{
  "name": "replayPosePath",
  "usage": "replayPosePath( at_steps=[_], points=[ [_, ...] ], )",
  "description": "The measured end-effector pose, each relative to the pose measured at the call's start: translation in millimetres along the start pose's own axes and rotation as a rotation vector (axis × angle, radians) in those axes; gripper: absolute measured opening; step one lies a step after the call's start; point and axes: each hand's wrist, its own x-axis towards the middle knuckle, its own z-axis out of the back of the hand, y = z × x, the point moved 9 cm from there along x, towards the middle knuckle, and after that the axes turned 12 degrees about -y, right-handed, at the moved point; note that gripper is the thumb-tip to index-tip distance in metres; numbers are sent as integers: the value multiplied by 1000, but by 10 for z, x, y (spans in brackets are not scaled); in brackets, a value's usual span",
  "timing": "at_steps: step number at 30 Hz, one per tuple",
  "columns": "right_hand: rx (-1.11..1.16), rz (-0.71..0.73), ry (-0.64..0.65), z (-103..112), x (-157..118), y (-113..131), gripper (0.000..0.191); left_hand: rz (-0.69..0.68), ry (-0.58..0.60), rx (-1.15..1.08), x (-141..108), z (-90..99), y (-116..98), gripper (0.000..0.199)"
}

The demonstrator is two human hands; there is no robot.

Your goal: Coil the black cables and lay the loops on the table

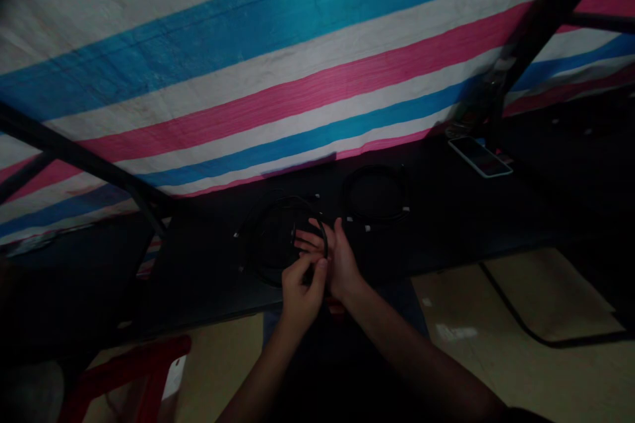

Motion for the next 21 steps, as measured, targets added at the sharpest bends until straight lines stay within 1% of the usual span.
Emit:
replayPosePath(
  at_steps=[1,3,4,6,8,9,10,11,13,14,15,16,17,18,21],
  points=[
    [23,-1,12,-24,-26,27,75,11,-4,1,11,1,34,14],
    [13,53,44,-89,-77,104,78,37,-16,13,41,22,97,14],
    [-16,96,59,-123,-96,143,74,46,-21,20,52,34,119,14],
    [-100,195,73,-178,-114,209,58,41,-9,26,47,39,132,15],
    [-162,273,77,-210,-101,259,42,12,15,18,-7,27,114,15],
    [-164,302,76,-214,-87,290,37,1,9,12,-47,35,110,15],
    [-142,330,70,-205,-72,335,34,5,-27,4,-86,72,123,15],
    [-102,360,58,-185,-57,395,33,28,-101,-5,-120,145,161,14],
    [-15,392,37,-131,-33,525,30,127,-319,-17,-183,375,320,15],
    [18,379,39,-111,-19,576,30,186,-425,-10,-211,497,427,16],
    [41,345,53,-101,-4,611,29,231,-497,16,-223,598,535,18],
    [56,294,76,-101,9,633,29,251,-522,71,-206,669,627,20],
    [71,237,106,-107,17,647,29,248,-506,143,-162,709,708,21],
    [91,187,134,-110,20,663,28,225,-461,222,-100,723,776,22],
    [169,107,194,-90,3,743,22,122,-294,422,88,681,923,27]
  ],
)
